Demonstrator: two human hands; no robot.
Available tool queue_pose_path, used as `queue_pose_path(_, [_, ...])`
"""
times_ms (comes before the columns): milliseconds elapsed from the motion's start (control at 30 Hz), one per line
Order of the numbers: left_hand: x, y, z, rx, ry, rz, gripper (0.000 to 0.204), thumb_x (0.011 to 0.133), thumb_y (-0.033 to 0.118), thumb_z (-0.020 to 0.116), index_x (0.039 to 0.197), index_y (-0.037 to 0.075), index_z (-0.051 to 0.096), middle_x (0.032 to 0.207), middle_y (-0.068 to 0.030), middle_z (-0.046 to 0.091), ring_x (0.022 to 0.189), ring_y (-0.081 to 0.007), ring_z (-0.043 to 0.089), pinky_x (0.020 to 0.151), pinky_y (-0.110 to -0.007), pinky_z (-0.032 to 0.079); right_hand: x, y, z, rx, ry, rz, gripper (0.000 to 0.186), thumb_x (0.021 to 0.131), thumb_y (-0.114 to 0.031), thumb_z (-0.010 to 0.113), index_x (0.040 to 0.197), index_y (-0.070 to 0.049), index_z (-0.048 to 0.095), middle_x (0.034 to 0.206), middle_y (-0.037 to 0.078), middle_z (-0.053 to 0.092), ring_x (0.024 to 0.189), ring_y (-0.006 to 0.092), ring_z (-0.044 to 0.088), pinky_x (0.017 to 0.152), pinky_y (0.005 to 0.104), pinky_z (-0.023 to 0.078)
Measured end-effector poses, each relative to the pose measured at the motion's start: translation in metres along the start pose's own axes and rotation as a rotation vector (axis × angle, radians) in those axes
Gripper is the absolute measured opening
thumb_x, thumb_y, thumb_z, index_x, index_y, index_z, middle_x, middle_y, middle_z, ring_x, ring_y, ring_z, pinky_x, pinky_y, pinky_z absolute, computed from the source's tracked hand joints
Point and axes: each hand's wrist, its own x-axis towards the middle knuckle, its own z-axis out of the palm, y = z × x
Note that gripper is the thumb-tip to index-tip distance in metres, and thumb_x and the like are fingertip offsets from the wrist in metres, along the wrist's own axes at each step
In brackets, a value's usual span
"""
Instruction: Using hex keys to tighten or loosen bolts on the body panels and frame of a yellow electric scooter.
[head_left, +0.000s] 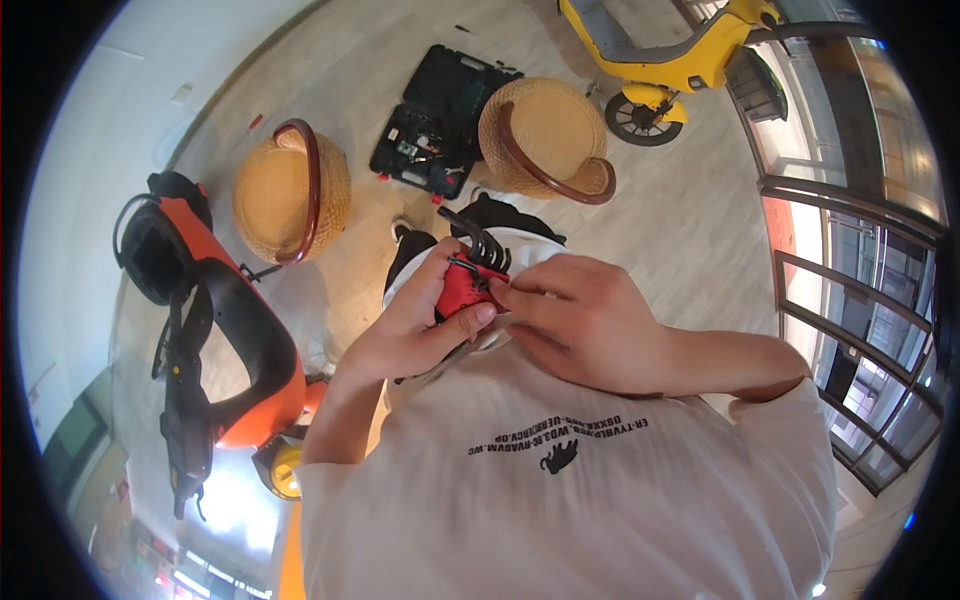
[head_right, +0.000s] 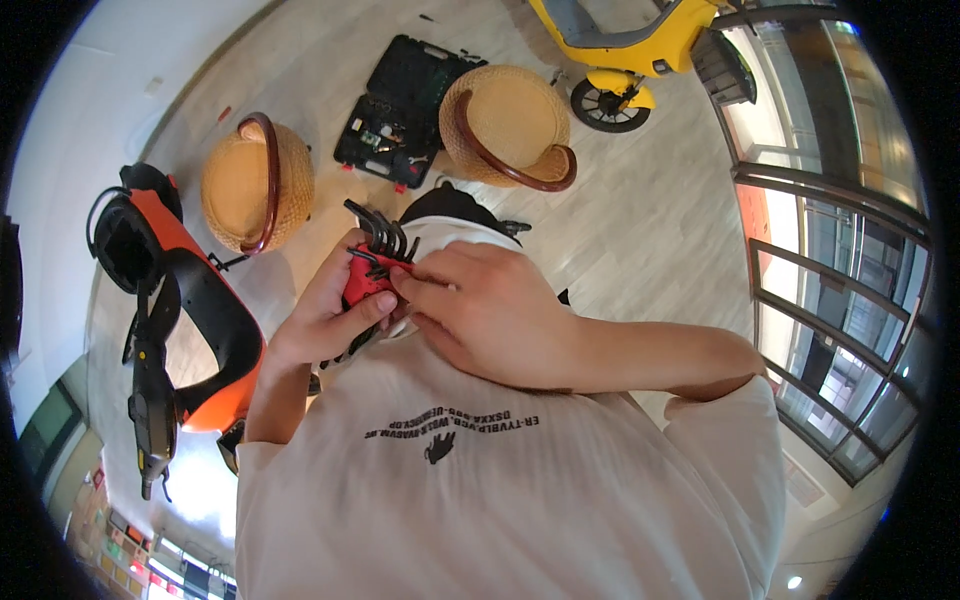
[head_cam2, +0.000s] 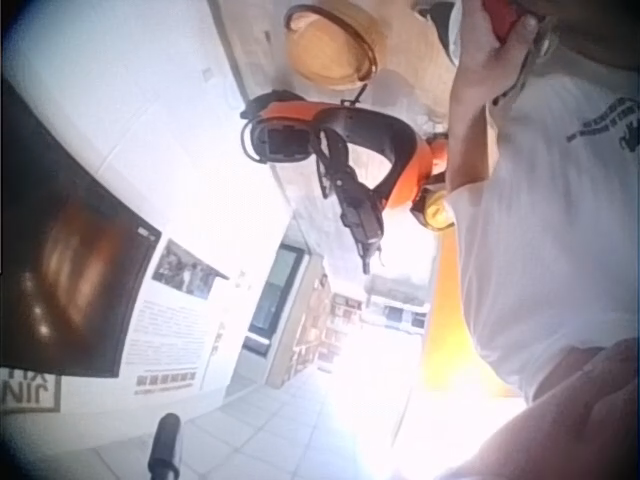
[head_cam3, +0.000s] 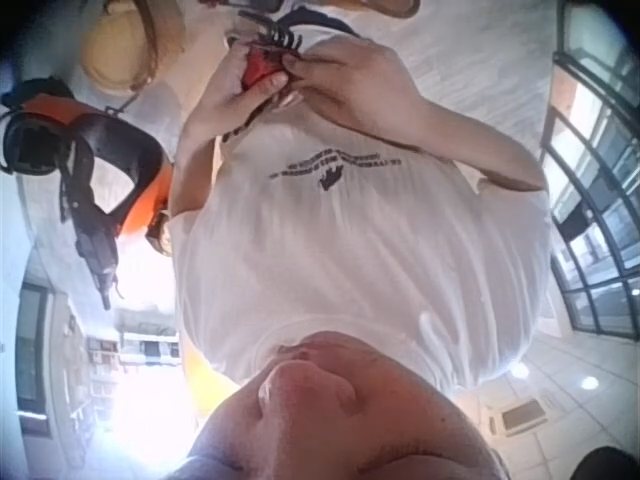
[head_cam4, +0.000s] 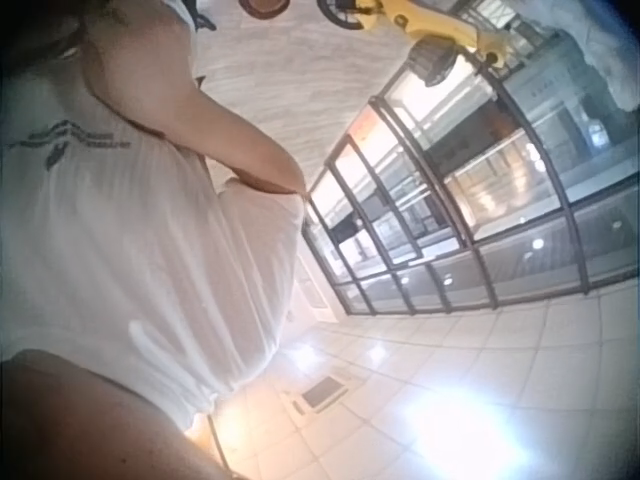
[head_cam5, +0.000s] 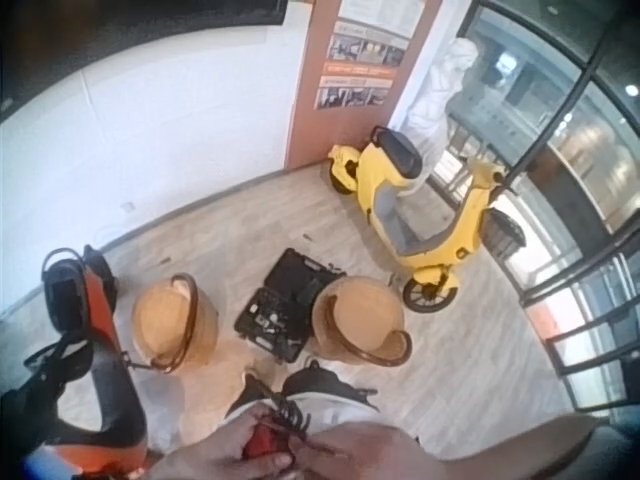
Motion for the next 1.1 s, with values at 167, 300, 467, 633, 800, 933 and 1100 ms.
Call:
queue_pose_path(167, [-0.002, 0.008, 0.004, 0.116, 0.143, 0.117, 0.039, 0.092, 0.009, 0.061, 0.121, 0.001, 0.037, 0.095, -0.0049, 0.059, 0.078, -0.0089, 0.057, 0.069, -0.024, 0.047, 0.012, 0.009, 0.007, 0.116, 0.158, 0.174, 0.021, 0.073, -0.006, 0.071, 0.092, -0.003, 0.062, 0.087, 0.010, 0.059, 0.082, 0.0270, 0.061, 0.065, 0.0381, 0.051])
queue_pose_path(300, [-0.003, 0.014, 0.009, 0.439, 0.258, 0.252, 0.042, 0.089, 0.009, 0.064, 0.120, -0.001, 0.038, 0.097, -0.0143, 0.060, 0.082, -0.0254, 0.063, 0.072, -0.034, 0.049, 0.018, 0.003, 0.015, 0.189, 0.122, 0.278, 0.018, 0.075, -0.005, 0.069, 0.091, -0.002, 0.060, 0.087, 0.011, 0.059, 0.082, 0.0292, 0.061, 0.066, 0.0384, 0.051])
queue_pose_path(467, [-0.015, 0.016, 0.005, 0.625, 0.294, 0.249, 0.047, 0.084, 0.007, 0.069, 0.119, -0.001, 0.039, 0.100, -0.0182, 0.059, 0.089, -0.0359, 0.061, 0.076, -0.038, 0.050, 0.020, -0.011, 0.011, 0.023, 0.168, 0.087, 0.021, 0.075, -0.003, 0.066, 0.093, -0.001, 0.055, 0.087, 0.012, 0.057, 0.080, 0.0317, 0.059, 0.067, 0.0402, 0.049])
queue_pose_path(633, [-0.020, 0.006, -0.003, 0.412, 0.238, 0.299, 0.049, 0.082, 0.006, 0.070, 0.120, -0.001, 0.040, 0.099, -0.0124, 0.060, 0.084, -0.0254, 0.062, 0.075, -0.035, 0.050, 0.024, -0.019, 0.007, 0.004, 0.050, -0.098, 0.022, 0.075, -0.002, 0.065, 0.095, -0.001, 0.054, 0.090, 0.013, 0.056, 0.081, 0.0317, 0.059, 0.067, 0.0405, 0.049])
queue_pose_path(800, [-0.016, 0.002, -0.014, 0.127, 0.157, 0.336, 0.045, 0.089, 0.018, 0.066, 0.118, -0.002, 0.037, 0.097, -0.0123, 0.059, 0.077, -0.0192, 0.062, 0.067, -0.030, 0.052, 0.026, -0.015, 0.020, 0.178, 0.033, -0.049, 0.022, 0.076, -0.002, 0.064, 0.095, -0.003, 0.054, 0.097, 0.014, 0.056, 0.087, 0.0312, 0.059, 0.069, 0.0383, 0.049])
queue_pose_path(933, [-0.016, 0.001, -0.018, -0.141, 0.171, 0.306, 0.048, 0.096, 0.037, 0.052, 0.115, -0.003, 0.035, 0.088, -0.0151, 0.060, 0.074, -0.0200, 0.063, 0.061, -0.028, 0.052, 0.024, -0.008, 0.036, 0.339, 0.314, 0.130, 0.035, 0.080, -0.007, 0.069, 0.111, -0.005, 0.054, 0.101, 0.012, 0.055, 0.088, 0.0245, 0.058, 0.071, 0.0337, 0.049])
queue_pose_path(1100, [-0.006, -0.003, -0.028, -0.076, 0.191, 0.219, 0.060, 0.097, 0.053, 0.041, 0.118, -0.003, 0.041, 0.092, -0.0158, 0.062, 0.074, -0.0205, 0.064, 0.067, -0.029, 0.053, 0.026, 0.000, 0.071, 0.848, 0.483, 0.341, 0.066, 0.081, -0.015, 0.075, 0.136, -0.006, 0.040, 0.105, 0.008, 0.054, 0.094, 0.0168, 0.056, 0.080, 0.0314, 0.050])
